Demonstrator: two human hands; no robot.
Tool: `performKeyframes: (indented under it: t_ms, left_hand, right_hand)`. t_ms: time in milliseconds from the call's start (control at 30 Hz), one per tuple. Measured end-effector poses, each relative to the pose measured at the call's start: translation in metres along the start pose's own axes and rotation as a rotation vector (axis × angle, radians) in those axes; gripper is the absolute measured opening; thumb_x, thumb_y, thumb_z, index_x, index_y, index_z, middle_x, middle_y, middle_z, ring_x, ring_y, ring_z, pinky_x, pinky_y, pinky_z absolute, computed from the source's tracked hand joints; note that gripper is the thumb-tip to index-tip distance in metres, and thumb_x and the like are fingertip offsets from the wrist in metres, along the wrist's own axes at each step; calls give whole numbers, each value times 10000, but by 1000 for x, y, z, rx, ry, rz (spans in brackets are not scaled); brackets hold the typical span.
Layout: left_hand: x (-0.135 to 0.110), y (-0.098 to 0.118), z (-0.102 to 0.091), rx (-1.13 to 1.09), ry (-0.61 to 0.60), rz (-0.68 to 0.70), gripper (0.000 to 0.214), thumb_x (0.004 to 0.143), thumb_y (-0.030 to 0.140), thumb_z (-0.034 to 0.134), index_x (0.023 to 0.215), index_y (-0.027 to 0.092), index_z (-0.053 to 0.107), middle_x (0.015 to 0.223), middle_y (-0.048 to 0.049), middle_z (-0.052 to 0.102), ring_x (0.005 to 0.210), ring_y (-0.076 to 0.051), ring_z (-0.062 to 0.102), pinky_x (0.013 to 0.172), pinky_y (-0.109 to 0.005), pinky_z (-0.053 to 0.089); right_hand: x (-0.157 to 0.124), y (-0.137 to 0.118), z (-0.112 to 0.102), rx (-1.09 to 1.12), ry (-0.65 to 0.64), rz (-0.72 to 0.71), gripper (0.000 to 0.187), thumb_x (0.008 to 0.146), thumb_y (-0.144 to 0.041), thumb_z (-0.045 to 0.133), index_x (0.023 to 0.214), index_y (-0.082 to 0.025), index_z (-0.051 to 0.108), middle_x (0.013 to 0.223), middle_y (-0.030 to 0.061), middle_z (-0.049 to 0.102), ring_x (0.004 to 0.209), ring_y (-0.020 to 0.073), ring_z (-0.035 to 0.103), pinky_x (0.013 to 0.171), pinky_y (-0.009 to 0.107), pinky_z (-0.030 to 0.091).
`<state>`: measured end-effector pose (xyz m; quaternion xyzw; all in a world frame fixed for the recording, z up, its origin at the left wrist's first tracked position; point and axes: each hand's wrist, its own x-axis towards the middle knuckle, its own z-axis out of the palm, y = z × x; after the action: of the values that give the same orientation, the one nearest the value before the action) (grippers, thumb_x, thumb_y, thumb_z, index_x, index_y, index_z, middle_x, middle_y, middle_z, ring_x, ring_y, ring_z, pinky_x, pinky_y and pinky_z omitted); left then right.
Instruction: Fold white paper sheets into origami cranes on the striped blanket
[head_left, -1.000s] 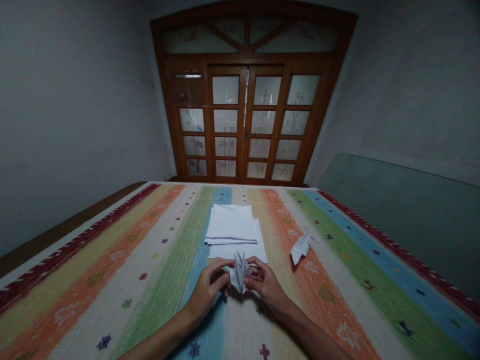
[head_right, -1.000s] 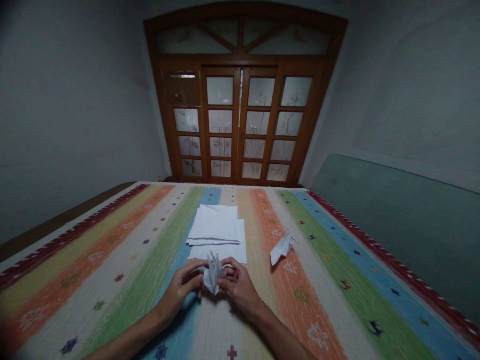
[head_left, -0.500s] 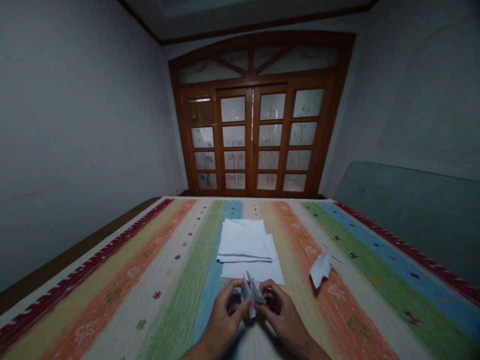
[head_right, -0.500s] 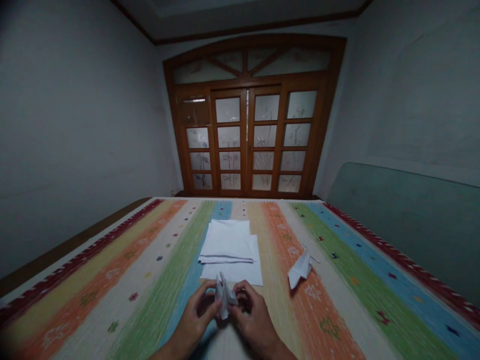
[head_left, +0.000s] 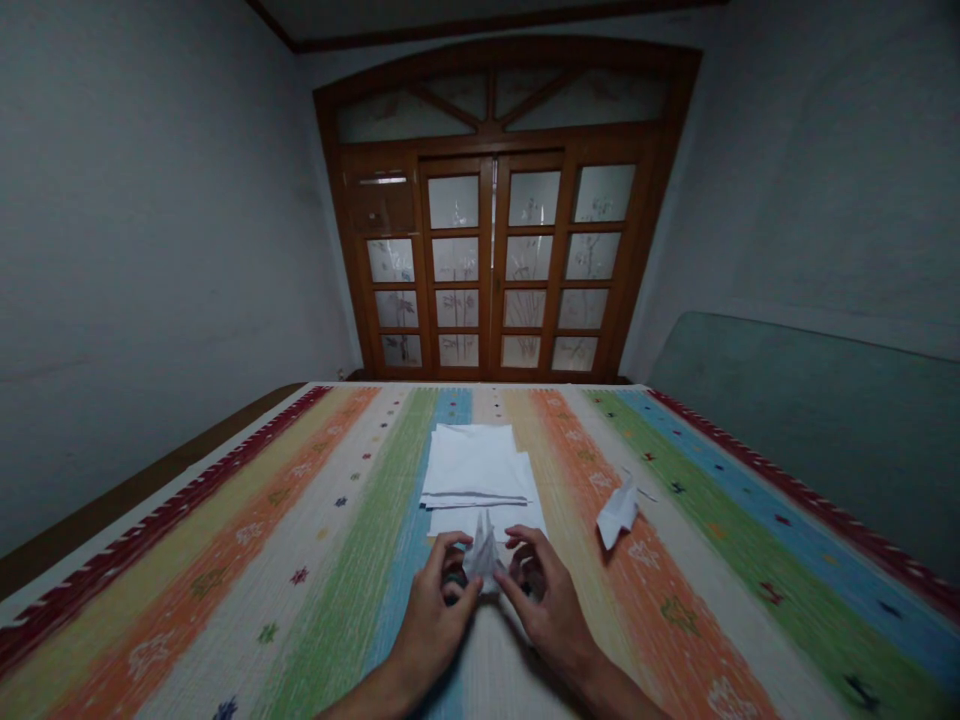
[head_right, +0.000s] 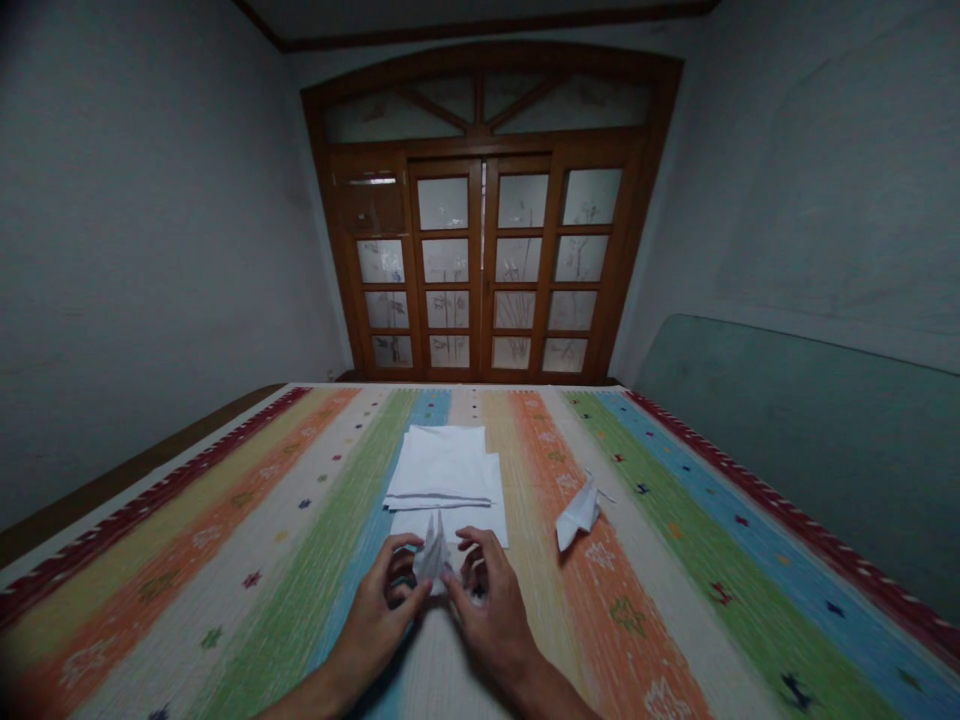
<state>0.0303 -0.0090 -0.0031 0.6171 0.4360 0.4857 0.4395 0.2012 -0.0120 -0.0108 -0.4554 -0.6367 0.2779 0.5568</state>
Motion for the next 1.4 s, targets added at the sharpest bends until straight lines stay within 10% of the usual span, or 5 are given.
performKeyframes:
  t_ms: [767, 1400]
  left_hand:
    - [-8, 1, 2, 323, 9, 175, 262, 814, 157, 594, 1066, 226, 618, 932, -54, 688, 825, -226, 651, 780, -358, 534]
    - [-9, 18, 1, 105, -36, 170, 189, 904, 340, 618, 1037, 206, 600, 979, -53, 677, 902, -209, 683, 821, -337, 584]
  right_hand:
    - [-3, -5, -1, -283, 33, -348, 239, 831, -52, 532, 892, -215, 696, 838, 70, 641, 765, 210, 652, 681, 304, 529]
    - [5, -5, 1, 62, 104, -47, 100, 775, -235, 709, 700, -232, 776, 752, 84, 769, 739, 254, 718, 689, 363, 585]
